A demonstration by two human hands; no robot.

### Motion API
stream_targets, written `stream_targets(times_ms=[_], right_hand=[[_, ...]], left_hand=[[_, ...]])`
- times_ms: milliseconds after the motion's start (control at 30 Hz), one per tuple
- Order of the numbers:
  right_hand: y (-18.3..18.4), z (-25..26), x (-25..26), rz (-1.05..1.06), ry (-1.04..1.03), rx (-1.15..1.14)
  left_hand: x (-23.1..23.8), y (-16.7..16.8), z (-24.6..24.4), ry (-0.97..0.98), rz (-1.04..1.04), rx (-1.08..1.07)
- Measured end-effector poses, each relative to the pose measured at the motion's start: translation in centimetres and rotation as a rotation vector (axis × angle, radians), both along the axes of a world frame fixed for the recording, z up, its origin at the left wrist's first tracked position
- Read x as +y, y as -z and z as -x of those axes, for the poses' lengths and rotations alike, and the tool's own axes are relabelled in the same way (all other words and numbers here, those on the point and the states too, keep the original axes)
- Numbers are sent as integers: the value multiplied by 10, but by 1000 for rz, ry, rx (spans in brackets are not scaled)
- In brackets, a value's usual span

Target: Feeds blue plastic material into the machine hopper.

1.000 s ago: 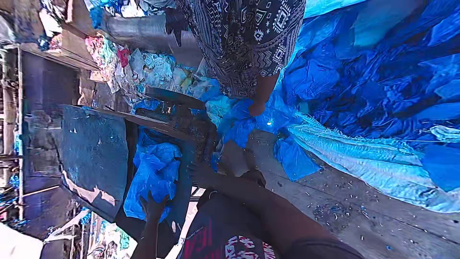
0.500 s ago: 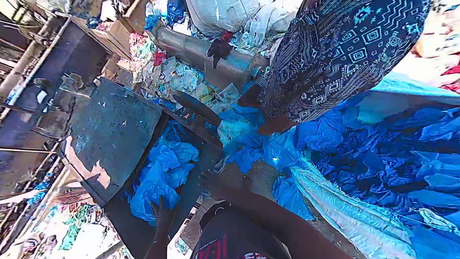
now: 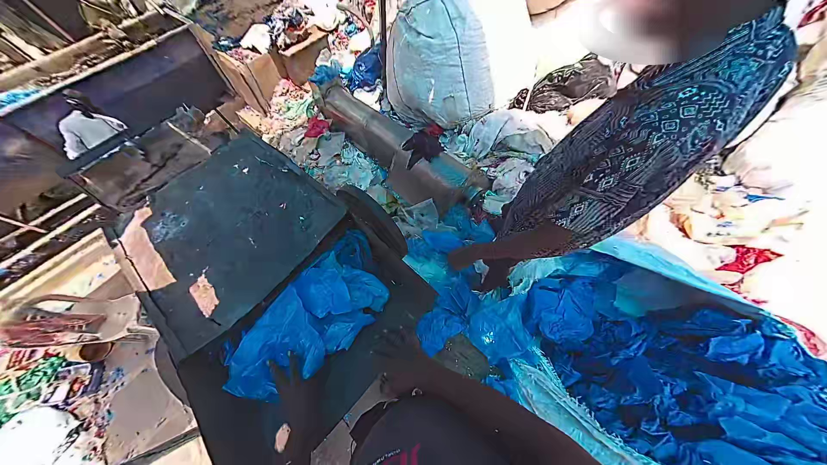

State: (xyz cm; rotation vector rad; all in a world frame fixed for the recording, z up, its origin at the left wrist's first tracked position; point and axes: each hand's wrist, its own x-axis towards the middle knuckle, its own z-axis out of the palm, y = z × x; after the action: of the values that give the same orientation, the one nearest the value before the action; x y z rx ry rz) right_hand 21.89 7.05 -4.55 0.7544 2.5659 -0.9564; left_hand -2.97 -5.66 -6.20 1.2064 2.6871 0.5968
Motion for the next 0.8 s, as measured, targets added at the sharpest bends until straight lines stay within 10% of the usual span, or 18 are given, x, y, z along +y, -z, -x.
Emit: stream_targets(times_ms=[300,533,800], right_hand=[[-91,17,-4,119,36,-153],[-13,14,-7,20,142,10],[-8,17,-9,-35,140,-6]], left_hand=[[48,25,72,189,-120,34],[81,22,83,183,177,-264],[78,-22,69,192,361,-315]])
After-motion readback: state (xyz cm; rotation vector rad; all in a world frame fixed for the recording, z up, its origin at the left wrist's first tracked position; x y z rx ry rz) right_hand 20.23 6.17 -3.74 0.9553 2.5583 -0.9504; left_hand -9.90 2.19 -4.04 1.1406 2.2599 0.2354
